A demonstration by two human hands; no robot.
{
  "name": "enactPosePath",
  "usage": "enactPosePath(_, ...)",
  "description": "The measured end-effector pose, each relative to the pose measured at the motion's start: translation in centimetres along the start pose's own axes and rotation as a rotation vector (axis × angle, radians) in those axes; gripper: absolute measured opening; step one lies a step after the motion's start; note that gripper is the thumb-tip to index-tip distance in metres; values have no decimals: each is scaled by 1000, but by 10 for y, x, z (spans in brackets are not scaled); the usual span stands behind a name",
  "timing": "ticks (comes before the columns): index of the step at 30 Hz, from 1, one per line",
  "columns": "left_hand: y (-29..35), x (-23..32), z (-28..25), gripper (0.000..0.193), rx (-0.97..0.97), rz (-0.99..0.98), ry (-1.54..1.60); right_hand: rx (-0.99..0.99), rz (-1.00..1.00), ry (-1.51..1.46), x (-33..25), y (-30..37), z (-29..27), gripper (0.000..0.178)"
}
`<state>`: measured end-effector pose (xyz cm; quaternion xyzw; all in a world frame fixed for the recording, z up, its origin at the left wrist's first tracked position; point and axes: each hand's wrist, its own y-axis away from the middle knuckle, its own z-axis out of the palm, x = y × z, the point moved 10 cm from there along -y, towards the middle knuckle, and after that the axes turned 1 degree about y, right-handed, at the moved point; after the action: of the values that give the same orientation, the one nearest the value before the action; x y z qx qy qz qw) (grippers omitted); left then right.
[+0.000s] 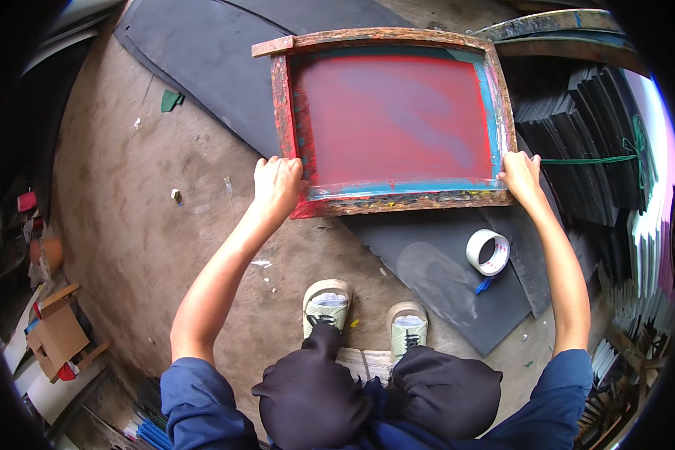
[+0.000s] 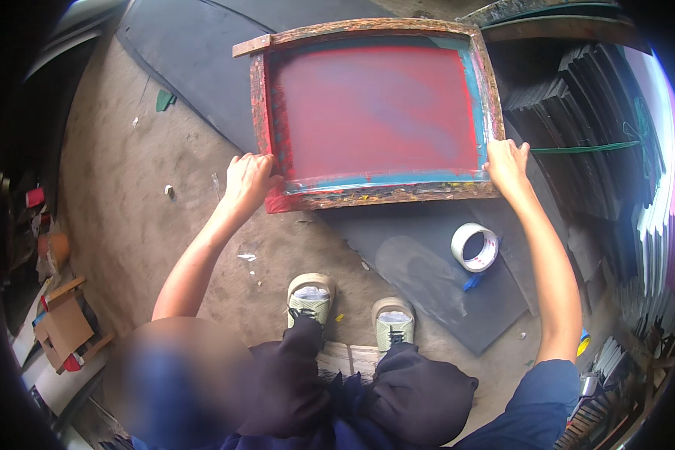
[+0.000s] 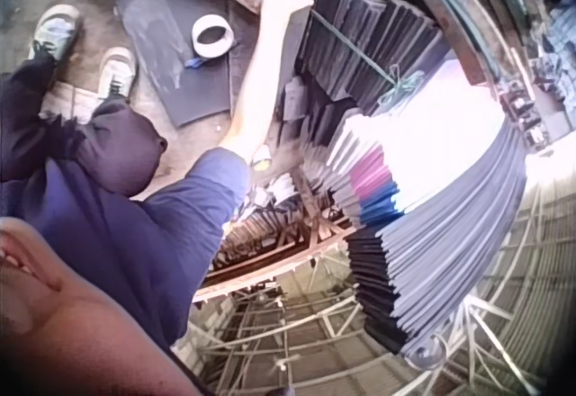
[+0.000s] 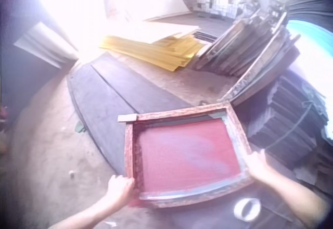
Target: The person sits on the floor and applies clear tape to the edges of a rectangular wooden frame with a red mesh screen. They repeatedly pull tape from a roll, press it along the frame edges, and cut it with a blue utility knife.
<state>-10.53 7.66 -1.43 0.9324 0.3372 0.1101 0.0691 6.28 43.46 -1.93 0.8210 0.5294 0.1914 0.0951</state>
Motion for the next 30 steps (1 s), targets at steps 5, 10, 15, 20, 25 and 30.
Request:
enactPosePath(5,-8,2,12,28,-139,27,-66,7,-95,150,-23,-2,2,15)
enactPosePath(10,-12,-1,17,30,-130,34,10,-135,-104,250,-24,-4,17,20)
enactPosePath(15,-11,-1,21,29,-131,40,15,-178,-74,210,-24,-5,13,22)
enactPosePath(20,-18,7,18,27,-178,30,-41,-187,-62,243,-21,-8,21,20)
enactPosePath(25,-25,10,26,24,-212,16,-107,-207,-53,302,-26,-11,26,18)
enactPosePath(30,-28,19,30,16,-251,93,-206,-285,-44,371,-26,-14,33,21)
